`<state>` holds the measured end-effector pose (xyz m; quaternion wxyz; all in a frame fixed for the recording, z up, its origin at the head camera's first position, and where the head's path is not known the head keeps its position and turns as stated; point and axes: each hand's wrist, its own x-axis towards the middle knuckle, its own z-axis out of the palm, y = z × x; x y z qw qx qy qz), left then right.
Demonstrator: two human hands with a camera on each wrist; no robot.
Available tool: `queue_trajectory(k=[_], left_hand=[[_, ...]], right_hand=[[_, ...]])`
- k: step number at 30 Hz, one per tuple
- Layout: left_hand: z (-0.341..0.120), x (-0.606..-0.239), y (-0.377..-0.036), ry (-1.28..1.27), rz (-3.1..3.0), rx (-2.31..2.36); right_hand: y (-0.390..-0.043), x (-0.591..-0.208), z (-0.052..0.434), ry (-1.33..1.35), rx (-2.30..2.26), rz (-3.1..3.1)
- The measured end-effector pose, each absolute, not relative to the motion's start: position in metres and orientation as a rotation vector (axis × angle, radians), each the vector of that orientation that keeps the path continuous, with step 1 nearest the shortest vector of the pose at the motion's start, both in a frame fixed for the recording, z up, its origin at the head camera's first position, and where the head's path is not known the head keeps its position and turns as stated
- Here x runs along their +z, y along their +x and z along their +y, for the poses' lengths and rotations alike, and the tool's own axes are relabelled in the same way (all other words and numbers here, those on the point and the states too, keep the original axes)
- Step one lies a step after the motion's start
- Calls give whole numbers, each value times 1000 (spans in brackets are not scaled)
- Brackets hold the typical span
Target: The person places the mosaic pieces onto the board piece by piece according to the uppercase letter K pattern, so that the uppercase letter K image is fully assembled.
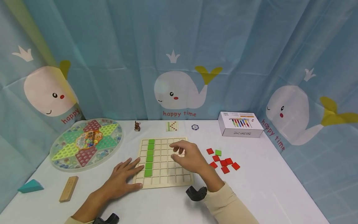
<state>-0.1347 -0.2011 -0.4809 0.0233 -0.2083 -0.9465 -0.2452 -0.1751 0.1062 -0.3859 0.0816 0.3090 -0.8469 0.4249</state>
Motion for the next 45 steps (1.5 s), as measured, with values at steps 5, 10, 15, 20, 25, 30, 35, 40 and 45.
queue_trajectory(k=[5, 10, 15, 20, 25, 30, 35, 40, 45], left_hand=[[-201, -482, -136, -653, -2930, -753], [-201, -482, -135, -658, -2911, -745], [-202, -481, -135, -656, -2905, -750], [-203, -481, -135, -648, -2920, -740], [-203, -482, -135, -647, -2914, -793], [-203, -483, -135, -648, -2914, -807], [-203, -484, -135, -645, -2920, -802], [-202, -483, -135, -640, -2922, -804], [-202, -482, -135, -638, -2927, -804]], right_hand=[[-180, -379, 144, 838, 1166, -2516], [-191, -382, 180, 710, 1135, -2557], [-206, -394, 215, 520, 1122, -2685], [-217, -405, 242, 373, 1093, -2848], [-227, -414, 260, 291, 1087, -2990], [-233, -424, 272, 228, 1102, -3111], [-238, -433, 279, 215, 1025, -3204], [-241, -438, 279, 212, 944, -3214], [-243, -441, 280, 190, 899, -3199]])
